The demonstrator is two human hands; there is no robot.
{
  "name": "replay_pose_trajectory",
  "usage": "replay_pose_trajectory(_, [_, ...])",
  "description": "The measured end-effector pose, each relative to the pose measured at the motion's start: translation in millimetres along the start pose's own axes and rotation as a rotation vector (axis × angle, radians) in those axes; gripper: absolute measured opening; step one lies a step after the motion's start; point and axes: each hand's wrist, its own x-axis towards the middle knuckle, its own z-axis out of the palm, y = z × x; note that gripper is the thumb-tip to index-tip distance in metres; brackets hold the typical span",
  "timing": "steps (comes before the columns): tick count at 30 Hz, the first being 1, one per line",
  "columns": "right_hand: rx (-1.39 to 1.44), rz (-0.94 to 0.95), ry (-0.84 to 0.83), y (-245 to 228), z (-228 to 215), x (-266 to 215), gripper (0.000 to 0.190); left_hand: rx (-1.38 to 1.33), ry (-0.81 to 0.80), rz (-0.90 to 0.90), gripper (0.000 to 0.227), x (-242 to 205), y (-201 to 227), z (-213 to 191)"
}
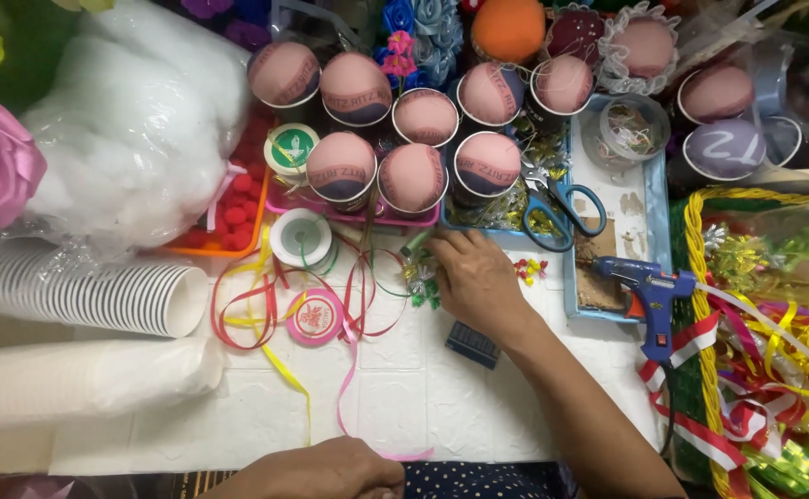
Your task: The person is tying small pink ribbons and attaching them to green plastic decorative elements as part of a handicraft project.
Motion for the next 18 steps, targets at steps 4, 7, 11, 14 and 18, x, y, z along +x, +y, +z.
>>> replay_pose_trajectory(4, [-0.07, 0.0, 0.032, -5, 6, 1, 0.025, -0.111, 0.074, 0.117, 0.03, -1, 2, 3])
replay_pose_trajectory(7, [-0.09, -0.002, 0.052, -13, 5, 8, 0.032, -0.139, -0.003, -0.009, 0.036, -6, 26, -10])
replay_pose_trajectory(11, [-0.179, -0.014, 0.088, -20, 11, 12, 0.023, -0.046, -0.067, -0.128, 0.032, -10, 32, -16])
replay_pose_trajectory(14, [-0.238, 0.009, 0.172, -21, 16, 10, 0.022, 0.01, -0.107, -0.191, 0.02, -9, 28, -15])
replay_pose_trajectory(18, [-0.184, 0.07, 0.177, -22, 19, 9, 0.024, -0.185, -0.046, -0.242, 0.041, -26, 63, -29])
